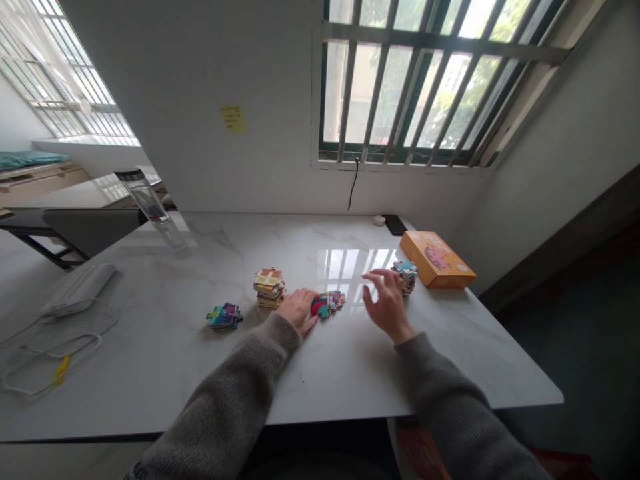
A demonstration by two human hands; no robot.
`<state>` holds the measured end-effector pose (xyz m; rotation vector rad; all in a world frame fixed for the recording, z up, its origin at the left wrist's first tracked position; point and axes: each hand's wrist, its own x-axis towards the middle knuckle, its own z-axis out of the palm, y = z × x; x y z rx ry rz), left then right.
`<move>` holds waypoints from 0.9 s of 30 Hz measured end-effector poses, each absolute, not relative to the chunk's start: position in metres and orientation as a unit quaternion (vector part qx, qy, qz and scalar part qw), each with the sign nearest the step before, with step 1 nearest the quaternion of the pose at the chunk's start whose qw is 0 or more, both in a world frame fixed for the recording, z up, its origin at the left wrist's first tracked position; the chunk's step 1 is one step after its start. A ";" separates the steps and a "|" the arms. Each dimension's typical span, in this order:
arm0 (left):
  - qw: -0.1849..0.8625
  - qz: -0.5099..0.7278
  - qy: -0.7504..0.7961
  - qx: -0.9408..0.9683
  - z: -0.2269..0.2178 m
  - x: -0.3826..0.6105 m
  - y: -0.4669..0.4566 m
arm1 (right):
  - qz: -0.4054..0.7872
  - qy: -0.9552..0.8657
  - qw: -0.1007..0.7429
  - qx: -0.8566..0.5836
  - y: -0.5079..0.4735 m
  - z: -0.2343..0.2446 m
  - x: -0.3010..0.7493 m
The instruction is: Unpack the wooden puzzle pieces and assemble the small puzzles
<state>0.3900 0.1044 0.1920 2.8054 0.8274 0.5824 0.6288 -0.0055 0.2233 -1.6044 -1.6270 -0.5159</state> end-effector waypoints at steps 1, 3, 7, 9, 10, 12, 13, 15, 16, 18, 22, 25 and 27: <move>0.078 0.206 0.273 0.937 0.192 0.390 0.104 | -0.164 -0.683 0.372 -0.607 -0.004 0.220 0.615; 0.071 0.237 0.256 0.935 0.195 0.389 0.104 | -0.092 -0.743 0.347 -0.565 -0.002 0.213 0.594; 0.041 0.300 0.225 0.926 0.206 0.388 0.099 | 0.050 -0.748 0.388 -0.537 -0.001 0.207 0.580; 0.030 0.323 0.220 0.920 0.210 0.390 0.096 | 0.138 -0.719 0.428 -0.530 0.000 0.206 0.579; 0.027 0.331 0.218 0.918 0.210 0.391 0.094 | 0.177 -0.704 0.445 -0.524 0.000 0.206 0.579; 0.027 0.342 0.207 0.916 0.210 0.393 0.090 | 0.236 -0.671 0.481 -0.513 0.001 0.205 0.577; 0.028 0.346 0.199 0.917 0.208 0.395 0.089 | 0.259 -0.651 0.500 -0.509 0.003 0.204 0.576; 0.037 0.345 0.175 0.921 0.206 0.397 0.086 | 0.294 -0.608 0.541 -0.501 0.006 0.203 0.576; 0.045 0.345 0.162 0.923 0.205 0.398 0.085 | 0.309 -0.589 0.557 -0.497 0.007 0.202 0.576; 0.060 0.350 0.146 0.923 0.203 0.398 0.084 | 0.332 -0.568 0.573 -0.489 0.009 0.201 0.578; 0.088 0.360 0.113 0.922 0.205 0.397 0.083 | 0.367 -0.576 0.559 -0.470 0.008 0.201 0.581; 0.116 0.350 0.087 0.925 0.207 0.396 0.083 | 0.395 -0.585 0.544 -0.455 0.005 0.203 0.579; 0.128 0.343 0.084 0.927 0.208 0.395 0.083 | 0.412 -0.583 0.541 -0.444 0.003 0.205 0.577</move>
